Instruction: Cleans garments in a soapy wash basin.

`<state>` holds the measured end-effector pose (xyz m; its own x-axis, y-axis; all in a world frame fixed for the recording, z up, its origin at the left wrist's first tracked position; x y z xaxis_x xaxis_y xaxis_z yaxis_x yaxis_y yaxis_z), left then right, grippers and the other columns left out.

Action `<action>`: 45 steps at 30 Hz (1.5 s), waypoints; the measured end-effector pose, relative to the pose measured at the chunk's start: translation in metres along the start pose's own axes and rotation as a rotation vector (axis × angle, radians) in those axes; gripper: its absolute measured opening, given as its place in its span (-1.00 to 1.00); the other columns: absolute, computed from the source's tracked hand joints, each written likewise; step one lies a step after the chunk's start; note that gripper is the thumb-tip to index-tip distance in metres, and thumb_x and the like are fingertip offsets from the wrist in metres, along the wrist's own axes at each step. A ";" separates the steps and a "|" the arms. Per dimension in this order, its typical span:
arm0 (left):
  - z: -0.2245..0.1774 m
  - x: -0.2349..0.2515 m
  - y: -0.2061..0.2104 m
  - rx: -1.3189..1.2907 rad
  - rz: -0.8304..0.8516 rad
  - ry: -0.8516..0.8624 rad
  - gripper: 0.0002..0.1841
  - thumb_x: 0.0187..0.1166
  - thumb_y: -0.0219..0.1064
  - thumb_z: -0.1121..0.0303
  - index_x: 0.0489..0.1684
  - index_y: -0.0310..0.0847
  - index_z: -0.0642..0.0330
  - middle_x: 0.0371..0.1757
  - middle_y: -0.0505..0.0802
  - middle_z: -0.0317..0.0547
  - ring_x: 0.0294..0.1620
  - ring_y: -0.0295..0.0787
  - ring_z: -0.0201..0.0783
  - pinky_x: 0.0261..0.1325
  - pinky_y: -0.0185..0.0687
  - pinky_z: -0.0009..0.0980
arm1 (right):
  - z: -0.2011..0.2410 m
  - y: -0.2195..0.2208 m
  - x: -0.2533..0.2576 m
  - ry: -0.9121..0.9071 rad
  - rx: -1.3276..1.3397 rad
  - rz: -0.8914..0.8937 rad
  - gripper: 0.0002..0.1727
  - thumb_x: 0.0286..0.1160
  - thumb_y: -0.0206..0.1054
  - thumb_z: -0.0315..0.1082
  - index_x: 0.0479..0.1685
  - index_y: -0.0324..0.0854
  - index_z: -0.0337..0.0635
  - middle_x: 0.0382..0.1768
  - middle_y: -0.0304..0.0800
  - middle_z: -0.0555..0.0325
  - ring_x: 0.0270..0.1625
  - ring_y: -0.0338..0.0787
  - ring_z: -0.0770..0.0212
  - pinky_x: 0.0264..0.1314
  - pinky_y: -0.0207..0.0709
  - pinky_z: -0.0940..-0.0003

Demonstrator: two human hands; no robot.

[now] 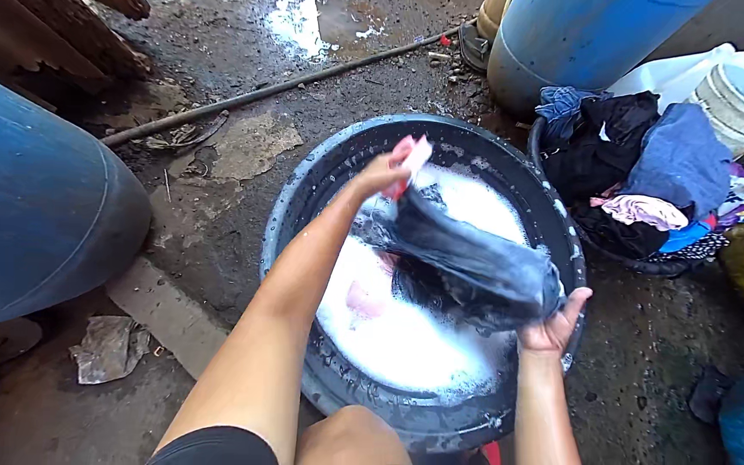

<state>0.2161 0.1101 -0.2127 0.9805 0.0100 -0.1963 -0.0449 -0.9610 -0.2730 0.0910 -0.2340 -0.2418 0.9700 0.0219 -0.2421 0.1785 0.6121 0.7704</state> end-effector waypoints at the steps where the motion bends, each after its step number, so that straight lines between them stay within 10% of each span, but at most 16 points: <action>1: -0.013 0.007 -0.004 -0.075 -0.072 0.039 -0.41 0.73 0.18 0.39 0.77 0.21 0.27 0.38 0.71 0.31 0.28 0.71 0.01 0.40 0.56 -0.03 | -0.005 -0.005 0.007 0.001 -0.076 -0.056 -0.21 0.56 -0.04 0.46 0.28 0.51 -0.08 -0.02 0.86 0.15 0.04 0.87 0.24 0.06 0.81 0.15; 3: -0.039 0.018 0.002 0.120 -0.180 0.059 -0.31 0.68 0.24 0.36 0.85 0.13 0.16 0.49 0.65 0.33 0.37 0.70 0.11 0.41 0.57 0.07 | -0.033 -0.009 0.015 0.120 -0.300 -0.149 -0.23 0.74 -0.33 0.35 0.51 0.29 -0.09 0.12 0.74 0.13 0.14 0.77 0.28 0.14 0.74 0.20; 6: -0.039 -0.023 0.092 0.534 -0.161 0.166 -0.19 0.48 0.44 0.31 0.84 0.19 0.00 0.61 0.43 0.54 0.46 0.57 0.44 0.32 0.61 0.32 | -0.069 -0.018 0.021 0.174 -0.450 -0.441 -0.59 0.79 0.15 -0.18 0.42 0.42 -0.26 0.07 0.75 0.01 0.06 0.78 0.27 0.12 0.71 0.28; 9: 0.003 -0.087 0.186 0.681 0.240 0.241 -0.25 0.57 0.33 0.35 0.85 0.18 -0.18 0.71 0.35 0.42 0.58 0.42 0.45 0.30 0.54 0.34 | -0.072 -0.027 0.021 0.009 -0.464 -0.706 -0.55 0.80 0.15 -0.22 0.48 0.35 -0.34 0.22 0.63 -0.10 0.18 0.69 0.17 0.25 0.60 0.23; 15: 0.058 -0.011 0.071 0.859 -0.032 -0.022 -0.37 0.65 0.24 0.39 0.79 0.29 -0.04 0.73 0.28 0.55 0.60 0.34 0.60 0.35 0.48 0.42 | -0.057 -0.035 -0.005 0.017 -0.496 -0.861 -0.50 0.81 0.14 -0.24 0.54 0.30 -0.41 0.48 0.47 -0.21 0.44 0.56 0.08 0.50 0.43 0.17; 18: 0.039 -0.053 0.124 0.766 -0.059 0.166 -0.32 0.52 0.36 0.37 0.75 0.36 -0.07 0.67 0.43 0.43 0.52 0.51 0.47 0.26 0.61 0.34 | -0.061 -0.040 -0.007 0.056 -0.568 -0.872 -0.46 0.80 0.17 -0.20 0.56 0.31 -0.42 0.48 0.50 -0.26 0.45 0.57 0.02 0.50 0.44 0.10; 22: 0.027 -0.089 0.188 0.710 0.346 0.229 -0.37 0.69 0.21 0.37 0.81 0.21 0.15 0.71 0.38 0.43 0.61 0.43 0.44 0.42 0.47 0.33 | -0.058 -0.045 -0.018 0.083 -0.600 -0.896 -0.45 0.79 0.18 -0.19 0.58 0.29 -0.39 0.46 0.52 -0.25 0.44 0.59 0.01 0.49 0.46 0.08; 27: 0.055 0.003 0.070 0.806 -0.113 -0.050 -0.34 0.64 0.26 0.41 0.81 0.23 0.03 0.71 0.28 0.57 0.59 0.36 0.58 0.34 0.49 0.40 | -0.047 -0.051 -0.032 0.073 -0.601 -0.917 -0.47 0.78 0.20 -0.20 0.57 0.31 -0.35 0.45 0.52 -0.21 0.41 0.60 0.05 0.45 0.48 0.10; 30: 0.035 -0.056 0.142 0.758 -0.072 0.236 -0.37 0.63 0.28 0.31 0.77 0.31 0.02 0.64 0.46 0.48 0.51 0.53 0.49 0.32 0.60 0.31 | -0.054 -0.048 -0.031 0.091 -0.598 -0.919 -0.46 0.78 0.20 -0.19 0.57 0.32 -0.35 0.45 0.53 -0.21 0.42 0.60 0.03 0.46 0.49 0.07; 32: 0.024 -0.108 0.205 0.698 0.253 0.284 -0.36 0.64 0.25 0.35 0.80 0.27 0.03 0.68 0.43 0.43 0.56 0.48 0.47 0.32 0.55 0.34 | -0.055 -0.048 -0.031 0.098 -0.590 -0.916 -0.48 0.79 0.17 -0.17 0.55 0.33 -0.35 0.38 0.57 -0.21 0.36 0.64 0.04 0.40 0.54 0.06; 34: 0.026 -0.109 0.200 0.700 0.378 0.199 -0.35 0.71 0.20 0.37 0.83 0.16 0.16 0.74 0.35 0.43 0.62 0.41 0.47 0.41 0.48 0.35 | -0.051 -0.050 -0.035 0.103 -0.596 -0.915 -0.48 0.80 0.17 -0.17 0.54 0.33 -0.35 0.37 0.57 -0.21 0.34 0.65 0.05 0.38 0.54 0.08; 39: 0.052 -0.006 0.080 0.838 -0.050 -0.096 -0.36 0.68 0.22 0.39 0.82 0.23 -0.01 0.71 0.27 0.57 0.57 0.37 0.59 0.31 0.53 0.37 | -0.048 -0.050 -0.034 0.099 -0.604 -0.923 -0.46 0.79 0.18 -0.16 0.56 0.33 -0.36 0.46 0.51 -0.22 0.43 0.59 0.04 0.47 0.47 0.07; 45: 0.018 -0.135 0.212 0.624 0.393 0.128 -0.27 0.61 0.33 0.31 0.85 0.18 0.01 0.70 0.36 0.45 0.58 0.44 0.44 0.32 0.53 0.33 | -0.050 -0.054 -0.026 0.057 -0.536 -0.876 -0.60 0.78 0.15 -0.24 0.41 0.39 -0.33 0.18 0.65 -0.13 0.14 0.71 0.13 0.18 0.63 0.14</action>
Point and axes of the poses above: each hand's wrist, its own x-axis towards the middle knuckle, its own y-axis out of the palm, z = x × y, the point moved 6 cm from there along x, towards the middle knuckle
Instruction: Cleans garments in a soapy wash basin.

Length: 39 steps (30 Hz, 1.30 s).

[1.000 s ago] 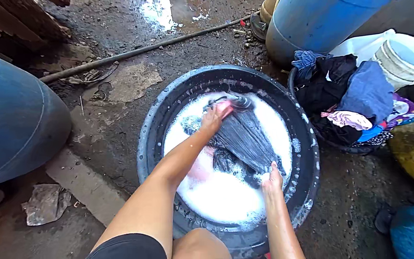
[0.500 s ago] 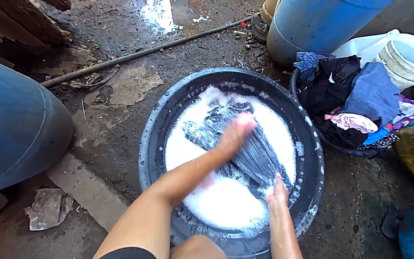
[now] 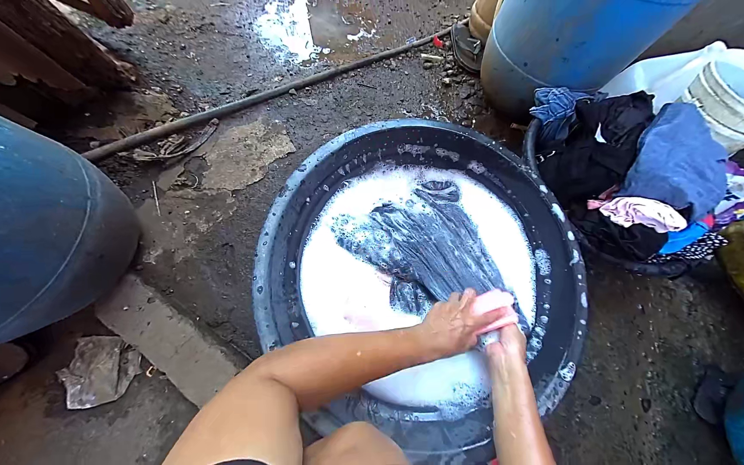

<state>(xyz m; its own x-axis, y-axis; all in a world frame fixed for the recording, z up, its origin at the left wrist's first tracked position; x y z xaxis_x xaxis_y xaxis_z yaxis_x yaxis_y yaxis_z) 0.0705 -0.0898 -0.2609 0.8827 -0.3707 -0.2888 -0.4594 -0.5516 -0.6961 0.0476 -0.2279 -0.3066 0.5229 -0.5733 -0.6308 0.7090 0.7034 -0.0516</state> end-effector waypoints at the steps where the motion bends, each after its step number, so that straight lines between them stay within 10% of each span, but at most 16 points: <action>1: 0.008 -0.004 -0.004 0.010 0.033 -0.043 -0.30 0.64 0.29 0.31 0.84 0.17 0.13 0.73 0.34 0.45 0.60 0.42 0.45 0.39 0.48 0.35 | 0.002 -0.003 0.002 0.008 -0.001 0.023 -0.58 0.78 0.15 -0.25 0.42 0.39 -0.36 0.16 0.65 -0.14 0.11 0.70 0.12 0.16 0.63 0.14; 4: 0.102 0.017 -0.079 0.174 -0.262 -0.240 -0.40 0.75 0.16 0.35 0.79 0.19 0.30 0.71 0.37 0.49 0.54 0.50 0.51 0.33 0.54 0.36 | 0.026 0.009 -0.009 0.073 0.052 0.200 -0.65 0.84 0.03 -0.22 0.38 0.38 -0.25 0.03 0.66 0.06 -0.01 0.72 0.30 0.03 0.65 0.34; 8: 0.174 0.008 -0.163 -0.086 -0.348 -0.447 -0.28 0.57 0.36 0.35 0.81 0.26 -0.06 0.71 0.24 0.58 0.51 0.47 0.54 0.36 0.49 0.42 | 0.071 0.022 -0.023 0.033 0.284 0.513 -0.68 0.89 -0.17 -0.14 0.12 0.46 -0.06 -0.22 0.80 0.27 -0.17 0.85 0.40 -0.14 0.80 0.37; 11: 0.179 -0.010 -0.158 -0.465 -0.353 -0.313 -0.29 0.63 0.31 0.42 0.84 0.16 0.13 0.72 0.40 0.38 0.71 0.36 0.28 0.70 0.21 0.22 | 0.045 0.033 -0.018 0.017 0.108 0.651 -0.53 0.89 -0.25 0.03 0.35 0.37 -0.08 -0.06 0.75 0.23 -0.03 0.79 0.38 0.03 0.74 0.33; 13: 0.187 -0.010 -0.140 -0.489 -0.340 -0.336 -0.32 0.63 0.32 0.39 0.80 0.23 0.18 0.59 0.57 0.38 0.61 0.50 0.28 0.63 0.30 0.25 | 0.013 0.041 -0.022 0.040 -0.144 0.680 -0.61 0.85 0.05 -0.18 0.43 0.38 -0.25 -0.04 0.75 0.07 -0.06 0.77 0.29 0.03 0.71 0.28; 18: 0.144 -0.040 -0.192 -0.635 -0.707 -0.233 -0.36 0.64 0.26 0.42 0.77 0.26 0.22 0.32 0.75 0.35 0.25 0.75 0.07 0.37 0.58 0.05 | 0.089 0.040 -0.071 -0.287 -0.027 0.815 -0.71 0.49 0.24 -0.50 0.16 0.42 -0.23 -0.22 0.84 0.26 -0.18 0.86 0.39 -0.05 0.82 0.38; 22: 0.086 -0.085 -0.266 -0.787 -1.055 0.060 -0.39 0.63 0.17 0.45 0.72 0.19 0.36 0.25 0.77 -0.07 0.00 0.77 -0.49 0.12 0.74 -0.43 | 0.158 0.017 -0.102 -0.390 0.313 1.032 -0.72 0.17 0.63 -0.16 -0.14 0.80 0.06 -0.24 0.96 0.32 -0.17 0.92 0.41 -0.07 0.85 0.41; 27: 0.024 -0.087 -0.313 -0.722 -1.212 0.485 -0.24 0.50 0.21 0.49 0.74 -0.03 0.55 0.34 0.73 -0.08 0.11 0.78 -0.51 0.22 0.75 -0.48 | 0.153 0.025 -0.088 -0.415 0.578 1.139 -0.35 0.37 0.32 0.35 0.09 0.77 -0.03 -0.03 0.93 0.21 0.07 0.89 0.29 0.16 0.79 0.24; 29: 0.027 -0.058 -0.303 -0.509 -1.166 0.409 -0.34 0.48 0.30 0.42 0.57 0.24 0.60 0.18 0.80 0.01 0.03 0.80 -0.48 0.16 0.76 -0.45 | 0.094 0.041 -0.067 -0.182 0.415 0.964 -0.23 0.33 0.15 0.55 0.00 0.69 0.02 -0.20 0.91 0.25 -0.12 0.89 0.32 -0.09 0.83 0.26; 32: 0.052 0.010 -0.233 -0.103 -0.792 0.025 -0.27 0.44 0.45 0.39 0.72 0.36 0.21 0.52 0.60 0.38 0.46 0.64 0.18 0.46 0.55 0.16 | 0.011 0.053 -0.051 0.141 0.153 0.743 -0.56 0.78 0.07 0.03 0.18 0.54 -0.18 -0.13 0.85 0.12 -0.08 0.86 0.29 -0.02 0.81 0.26; 36: 0.030 0.011 -0.052 0.150 -0.226 0.110 -0.32 0.57 0.34 0.35 0.78 0.33 -0.18 0.65 0.50 0.37 0.56 0.50 0.41 0.31 0.54 0.34 | -0.007 0.041 -0.024 -0.031 -0.030 0.191 -0.61 0.77 0.20 -0.22 0.27 0.51 -0.41 0.06 0.74 -0.06 0.06 0.75 0.26 0.19 0.64 0.30; 39: 0.073 0.017 -0.058 0.164 -0.056 -0.055 -0.33 0.64 0.27 0.36 0.82 0.23 -0.04 0.73 0.37 0.37 0.55 0.51 0.41 0.35 0.53 0.35 | -0.001 0.026 -0.023 -0.098 -0.240 0.063 -0.50 0.81 0.16 -0.20 0.37 0.44 -0.56 0.31 0.60 -0.33 0.31 0.62 0.02 0.43 0.44 0.10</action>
Point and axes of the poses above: each hand's wrist, its own x-axis towards the middle knuckle, its own y-axis out of the palm, z = x × y, the point moved 6 cm from there along x, towards the middle knuckle
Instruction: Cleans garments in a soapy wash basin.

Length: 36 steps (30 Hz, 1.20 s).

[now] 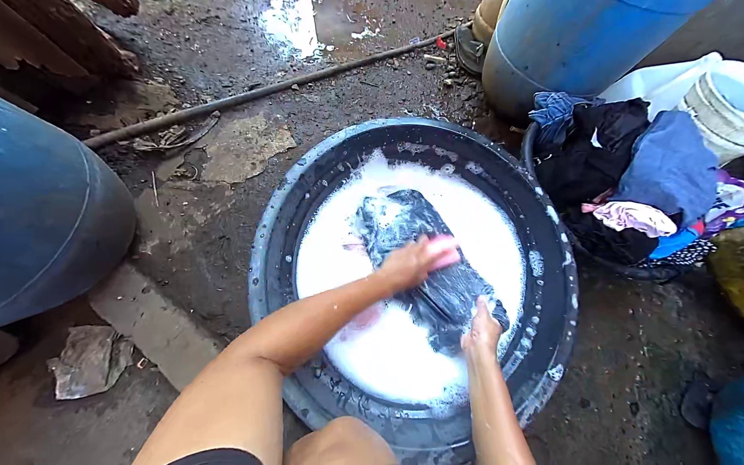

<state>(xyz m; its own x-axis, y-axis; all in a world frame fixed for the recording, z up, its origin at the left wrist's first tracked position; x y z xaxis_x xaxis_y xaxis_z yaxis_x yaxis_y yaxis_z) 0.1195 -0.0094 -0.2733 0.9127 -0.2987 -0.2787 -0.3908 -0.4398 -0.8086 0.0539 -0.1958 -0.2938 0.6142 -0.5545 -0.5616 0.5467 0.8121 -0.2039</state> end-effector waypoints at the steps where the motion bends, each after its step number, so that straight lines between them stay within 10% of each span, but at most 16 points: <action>1: 0.030 0.012 -0.018 0.019 -0.087 -0.089 -0.32 0.65 0.28 0.35 0.84 0.21 -0.05 0.76 0.33 0.37 0.52 0.55 0.42 0.33 0.56 0.35 | 0.000 -0.002 -0.002 0.008 -0.025 -0.012 -0.50 0.80 0.16 -0.21 0.38 0.44 -0.56 0.32 0.59 -0.34 0.31 0.61 0.01 0.44 0.44 0.10; 4: 0.091 0.030 -0.059 0.043 -0.278 -0.363 -0.33 0.57 0.34 0.37 0.77 0.32 -0.05 0.72 0.29 0.52 0.48 0.48 0.57 0.25 0.52 0.44 | -0.001 -0.003 -0.007 0.034 -0.038 -0.021 -0.52 0.78 0.20 -0.22 0.36 0.44 -0.54 0.28 0.59 -0.30 0.25 0.61 0.05 0.38 0.44 0.14; 7: 0.023 0.008 -0.021 0.052 -0.363 -0.100 -0.32 0.49 0.39 0.35 0.72 0.41 -0.14 0.67 0.44 0.43 0.45 0.59 0.45 0.16 0.66 0.34 | -0.003 -0.004 -0.008 0.040 -0.101 0.017 -0.50 0.77 0.21 -0.23 0.42 0.42 -0.54 0.37 0.58 -0.33 0.38 0.61 -0.01 0.48 0.43 0.06; 10: -0.054 -0.007 0.027 0.001 0.062 0.131 -0.30 0.62 0.31 0.32 0.83 0.22 -0.13 0.77 0.31 0.39 0.59 0.42 0.47 0.29 0.51 0.39 | -0.005 -0.010 -0.010 0.037 -0.180 0.048 -0.46 0.77 0.22 -0.26 0.49 0.36 -0.57 0.45 0.53 -0.39 0.48 0.55 -0.08 0.55 0.37 0.00; 16: 0.067 0.058 -0.055 0.071 -0.241 -0.271 -0.36 0.60 0.31 0.38 0.76 0.35 -0.06 0.71 0.29 0.56 0.55 0.41 0.58 0.29 0.52 0.41 | -0.005 -0.031 -0.013 0.103 -0.196 -0.009 -0.50 0.76 0.23 -0.24 0.41 0.43 -0.54 0.36 0.57 -0.34 0.34 0.59 -0.02 0.43 0.42 0.03; 19: 0.004 0.029 -0.017 0.054 -0.285 -0.050 -0.34 0.52 0.37 0.33 0.73 0.40 -0.12 0.61 0.45 0.50 0.44 0.56 0.49 0.18 0.66 0.32 | -0.007 -0.029 -0.010 0.098 -0.191 -0.008 -0.49 0.76 0.23 -0.23 0.43 0.42 -0.53 0.38 0.57 -0.34 0.37 0.58 -0.03 0.45 0.42 0.02; 22: -0.060 -0.014 0.028 -0.025 0.110 0.057 -0.33 0.64 0.26 0.36 0.82 0.22 0.02 0.73 0.33 0.43 0.56 0.44 0.48 0.32 0.50 0.39 | -0.004 -0.033 -0.008 0.101 -0.199 -0.017 -0.47 0.75 0.24 -0.22 0.41 0.41 -0.57 0.35 0.57 -0.37 0.35 0.59 -0.06 0.44 0.41 -0.01; 25: 0.020 0.011 -0.017 0.049 -0.064 -0.146 -0.41 0.72 0.21 0.31 0.75 0.26 0.26 0.70 0.40 0.43 0.53 0.52 0.47 0.36 0.52 0.36 | 0.003 -0.030 -0.014 0.141 -0.013 0.015 -0.56 0.72 0.25 -0.31 0.39 0.42 -0.47 0.21 0.63 -0.21 0.18 0.64 0.11 0.27 0.52 0.17; 29: 0.095 0.029 -0.083 -0.062 -0.245 -0.445 -0.34 0.55 0.38 0.29 0.74 0.39 -0.11 0.68 0.30 0.60 0.47 0.48 0.57 0.30 0.49 0.44 | 0.002 -0.003 -0.030 0.345 0.374 0.322 -0.68 0.82 0.01 -0.19 0.34 0.39 -0.14 0.03 0.67 0.08 0.02 0.74 0.26 0.05 0.68 0.28; 32: 0.026 -0.007 -0.055 -0.082 -0.391 -0.241 -0.24 0.45 0.46 0.29 0.77 0.33 -0.13 0.57 0.45 0.53 0.44 0.56 0.47 0.18 0.63 0.36 | -0.013 0.010 -0.031 0.355 0.240 0.388 -0.66 0.74 0.19 -0.28 0.36 0.45 -0.23 0.06 0.75 0.01 0.05 0.78 0.23 0.07 0.72 0.23; 36: -0.006 -0.039 0.003 -0.078 -0.010 -0.152 -0.30 0.63 0.27 0.37 0.83 0.16 0.14 0.70 0.38 0.44 0.61 0.41 0.45 0.40 0.44 0.39 | -0.003 -0.007 -0.006 0.218 0.055 0.288 -0.62 0.67 0.23 -0.40 0.38 0.40 -0.36 0.06 0.67 -0.07 0.02 0.71 0.21 0.07 0.63 0.24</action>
Point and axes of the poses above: each hand's wrist, its own x-axis towards the middle knuckle, its own y-axis out of the palm, z = x × y, the point moved 6 cm from there along x, towards the middle knuckle
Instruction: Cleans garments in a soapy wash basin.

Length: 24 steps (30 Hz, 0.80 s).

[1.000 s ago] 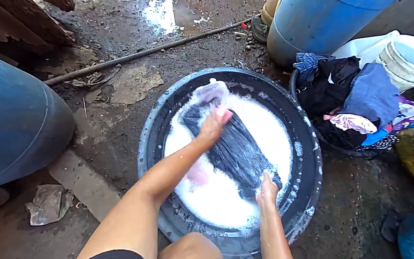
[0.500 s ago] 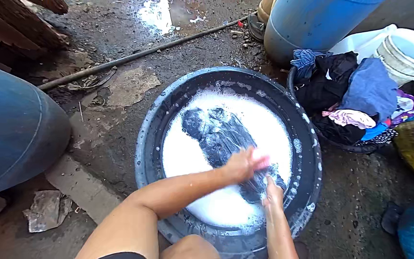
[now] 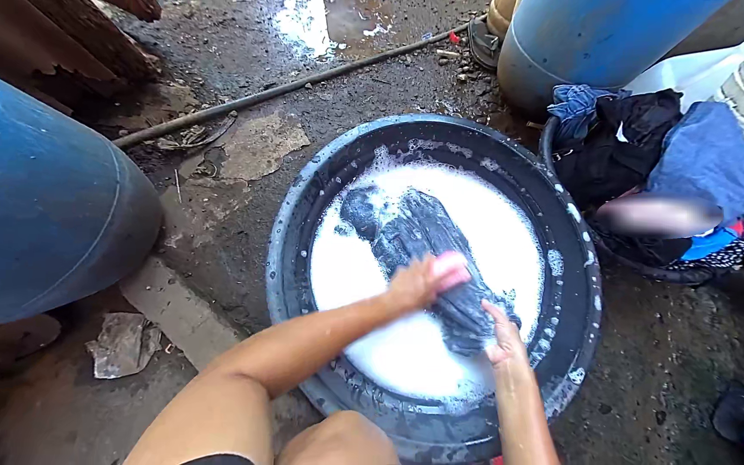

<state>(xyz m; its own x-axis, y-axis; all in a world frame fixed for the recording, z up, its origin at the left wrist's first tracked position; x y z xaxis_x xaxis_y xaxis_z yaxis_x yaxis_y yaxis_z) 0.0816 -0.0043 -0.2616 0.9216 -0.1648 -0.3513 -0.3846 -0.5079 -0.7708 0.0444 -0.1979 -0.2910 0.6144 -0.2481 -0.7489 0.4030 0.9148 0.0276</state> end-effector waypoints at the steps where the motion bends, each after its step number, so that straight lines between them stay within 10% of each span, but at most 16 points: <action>1: 0.031 0.010 -0.011 0.028 -0.082 -0.049 -0.35 0.66 0.25 0.37 0.80 0.21 0.19 0.68 0.42 0.45 0.56 0.48 0.45 0.36 0.47 0.40 | 0.007 -0.008 0.000 -0.004 -0.001 0.037 -0.66 0.70 0.18 -0.39 0.35 0.42 -0.33 0.01 0.69 -0.02 -0.02 0.73 0.24 0.04 0.65 0.27; 4: 0.110 0.045 -0.071 0.081 -0.247 -0.294 -0.36 0.60 0.33 0.34 0.76 0.34 -0.05 0.66 0.34 0.59 0.49 0.47 0.59 0.26 0.52 0.46 | 0.042 -0.011 -0.013 -0.094 0.106 0.223 -0.81 0.77 0.02 -0.38 0.12 0.50 -0.17 -0.23 0.84 0.18 -0.20 0.86 0.37 -0.17 0.79 0.39; 8: 0.100 0.045 -0.106 -0.112 -0.300 -0.405 -0.27 0.55 0.38 0.23 0.81 0.27 -0.27 0.66 0.32 0.56 0.40 0.56 0.51 0.28 0.54 0.37 | 0.043 0.011 -0.004 -0.234 0.372 0.312 -0.74 0.84 -0.14 -0.24 0.06 0.45 -0.07 -0.22 0.76 0.27 -0.14 0.81 0.40 -0.07 0.75 0.37; 11: 0.040 0.030 -0.075 -0.105 -0.447 -0.187 -0.21 0.43 0.45 0.33 0.80 0.29 -0.14 0.56 0.43 0.62 0.42 0.55 0.51 0.20 0.61 0.35 | 0.004 0.044 0.008 -0.069 0.392 0.307 -0.69 0.84 -0.03 -0.18 0.33 0.37 -0.12 0.01 0.69 0.14 0.04 0.75 0.29 0.10 0.71 0.25; 14: -0.017 0.009 -0.007 -0.027 -0.125 0.119 -0.26 0.55 0.36 0.34 0.82 0.23 -0.05 0.63 0.45 0.47 0.55 0.48 0.43 0.32 0.54 0.33 | -0.021 0.051 0.002 0.107 0.247 0.144 -0.75 0.73 0.10 -0.35 0.25 0.44 -0.22 -0.08 0.70 0.05 -0.08 0.75 0.25 -0.06 0.69 0.26; 17: 0.031 0.033 -0.026 0.071 -0.072 0.041 -0.41 0.69 0.25 0.33 0.72 0.28 0.28 0.61 0.49 0.45 0.49 0.56 0.43 0.34 0.54 0.34 | -0.017 0.019 0.000 0.085 0.058 0.044 -0.63 0.71 0.18 -0.37 0.40 0.41 -0.30 0.12 0.67 -0.06 0.08 0.71 0.19 0.11 0.64 0.21; 20: 0.093 0.067 -0.078 0.151 -0.237 -0.212 -0.39 0.63 0.29 0.39 0.75 0.35 0.01 0.68 0.35 0.52 0.58 0.39 0.55 0.31 0.48 0.44 | -0.009 0.006 -0.003 0.057 0.019 0.000 -0.63 0.70 0.21 -0.35 0.39 0.41 -0.31 0.12 0.67 -0.06 0.08 0.72 0.20 0.11 0.64 0.23; 24: 0.009 0.032 -0.027 0.138 -0.316 0.136 -0.37 0.56 0.35 0.31 0.72 0.41 -0.11 0.64 0.47 0.44 0.51 0.55 0.42 0.27 0.62 0.30 | -0.015 0.011 0.002 0.032 0.032 0.009 -0.65 0.69 0.20 -0.38 0.35 0.44 -0.34 0.06 0.71 -0.08 0.01 0.75 0.20 0.03 0.68 0.24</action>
<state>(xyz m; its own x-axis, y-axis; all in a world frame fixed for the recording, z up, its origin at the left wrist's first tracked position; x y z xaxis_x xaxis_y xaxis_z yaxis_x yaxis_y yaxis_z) 0.1214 0.0118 -0.2566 0.9909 -0.1333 -0.0177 -0.0744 -0.4340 -0.8979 0.0397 -0.1839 -0.3017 0.5959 -0.2293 -0.7696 0.4194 0.9062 0.0547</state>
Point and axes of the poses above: each hand's wrist, its own x-axis towards the middle knuckle, its own y-axis out of the palm, z = x × y, the point moved 6 cm from there along x, towards the middle knuckle
